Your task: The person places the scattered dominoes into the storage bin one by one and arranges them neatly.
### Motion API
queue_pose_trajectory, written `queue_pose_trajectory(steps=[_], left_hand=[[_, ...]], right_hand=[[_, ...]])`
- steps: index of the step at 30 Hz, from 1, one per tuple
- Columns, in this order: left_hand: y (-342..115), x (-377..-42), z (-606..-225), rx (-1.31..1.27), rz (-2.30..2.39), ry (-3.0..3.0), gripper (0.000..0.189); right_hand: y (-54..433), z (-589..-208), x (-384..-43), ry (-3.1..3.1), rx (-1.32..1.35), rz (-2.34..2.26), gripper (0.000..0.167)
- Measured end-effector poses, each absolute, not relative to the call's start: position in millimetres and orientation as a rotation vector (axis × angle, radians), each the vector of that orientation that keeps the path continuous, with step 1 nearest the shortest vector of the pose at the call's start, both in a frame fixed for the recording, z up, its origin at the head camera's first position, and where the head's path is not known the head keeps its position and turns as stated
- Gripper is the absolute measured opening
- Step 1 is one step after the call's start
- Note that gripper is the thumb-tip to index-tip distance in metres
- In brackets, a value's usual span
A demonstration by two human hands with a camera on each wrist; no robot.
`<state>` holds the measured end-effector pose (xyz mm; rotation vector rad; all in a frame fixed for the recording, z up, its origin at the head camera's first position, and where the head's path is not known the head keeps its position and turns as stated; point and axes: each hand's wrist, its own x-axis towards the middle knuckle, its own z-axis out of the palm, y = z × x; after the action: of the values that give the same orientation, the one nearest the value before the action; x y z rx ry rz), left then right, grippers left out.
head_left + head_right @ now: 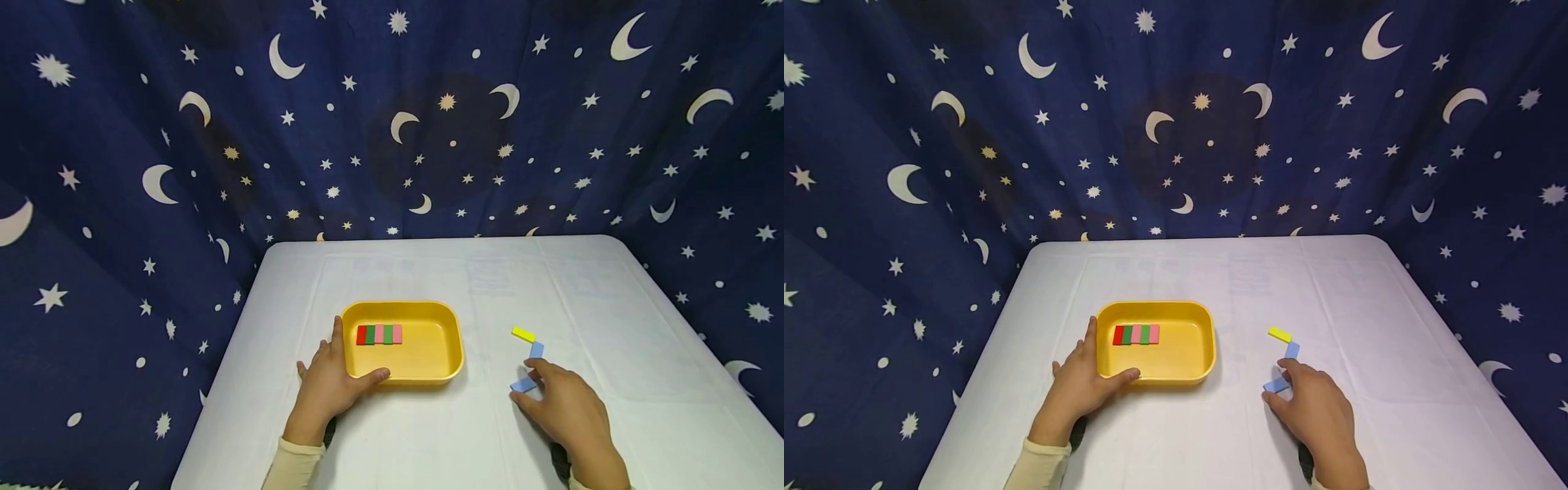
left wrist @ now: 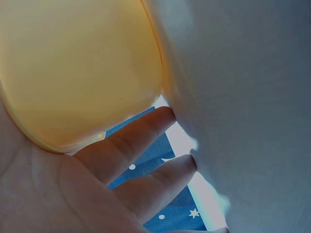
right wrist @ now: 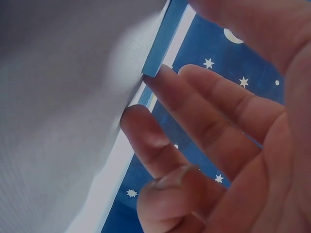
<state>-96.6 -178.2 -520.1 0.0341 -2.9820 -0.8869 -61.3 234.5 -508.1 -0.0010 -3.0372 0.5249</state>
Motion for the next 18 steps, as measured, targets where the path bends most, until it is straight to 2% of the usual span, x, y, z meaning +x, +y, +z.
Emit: queue_pose_trajectory(steps=[18], left_hand=[[-177.4, -96.8, -519.9, 0.042, -0.888, -2.989, 0.147]], right_hand=[[235.6, -507.3, -64.1, -3.053, -0.017, 0.566, 0.071]])
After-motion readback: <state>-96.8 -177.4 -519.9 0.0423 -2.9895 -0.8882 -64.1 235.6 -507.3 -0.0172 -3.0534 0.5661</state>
